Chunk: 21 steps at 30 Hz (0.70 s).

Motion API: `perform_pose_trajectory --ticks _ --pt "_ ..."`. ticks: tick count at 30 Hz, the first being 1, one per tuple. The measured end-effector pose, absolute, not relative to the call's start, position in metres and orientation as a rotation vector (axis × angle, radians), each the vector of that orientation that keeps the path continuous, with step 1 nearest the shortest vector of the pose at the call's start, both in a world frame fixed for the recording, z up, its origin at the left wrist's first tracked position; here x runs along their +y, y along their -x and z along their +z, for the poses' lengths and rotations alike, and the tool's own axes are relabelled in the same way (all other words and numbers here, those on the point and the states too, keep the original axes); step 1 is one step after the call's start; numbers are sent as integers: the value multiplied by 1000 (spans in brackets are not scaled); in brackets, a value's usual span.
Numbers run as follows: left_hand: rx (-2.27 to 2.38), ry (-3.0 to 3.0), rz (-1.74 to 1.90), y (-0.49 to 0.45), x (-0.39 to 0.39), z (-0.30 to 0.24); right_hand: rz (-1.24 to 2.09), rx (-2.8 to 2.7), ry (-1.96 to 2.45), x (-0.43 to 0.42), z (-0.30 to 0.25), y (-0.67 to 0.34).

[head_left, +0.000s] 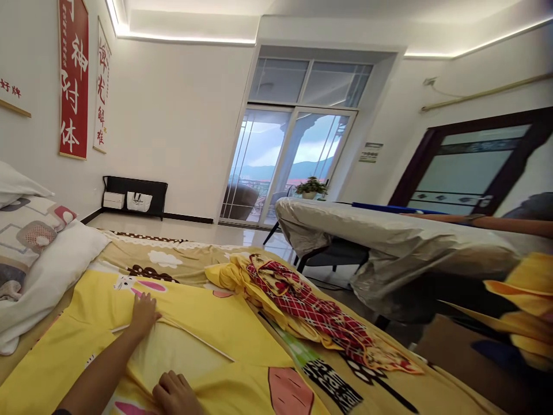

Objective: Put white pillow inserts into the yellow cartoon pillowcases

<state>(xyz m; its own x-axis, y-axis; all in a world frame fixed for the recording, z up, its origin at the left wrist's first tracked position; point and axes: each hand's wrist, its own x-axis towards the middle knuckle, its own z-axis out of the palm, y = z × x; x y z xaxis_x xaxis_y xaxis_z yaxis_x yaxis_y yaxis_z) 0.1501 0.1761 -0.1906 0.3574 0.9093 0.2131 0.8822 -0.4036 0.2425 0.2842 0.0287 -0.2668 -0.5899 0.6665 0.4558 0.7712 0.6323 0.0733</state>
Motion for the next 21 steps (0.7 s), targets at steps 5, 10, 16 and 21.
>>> perform_pose_trajectory --ticks 5,10,16,21 --pt "1281 -2643 400 -153 157 -203 -149 -2275 1738 29 -216 -324" --pt "1289 -2603 322 -129 157 -208 -10 -1921 2414 38 -200 -413" --pt "1280 -2668 286 -105 154 -198 -172 -2021 2218 33 -223 -454" --pt "1572 -2780 645 -35 150 -162 -329 -2208 2205 32 -219 -450"
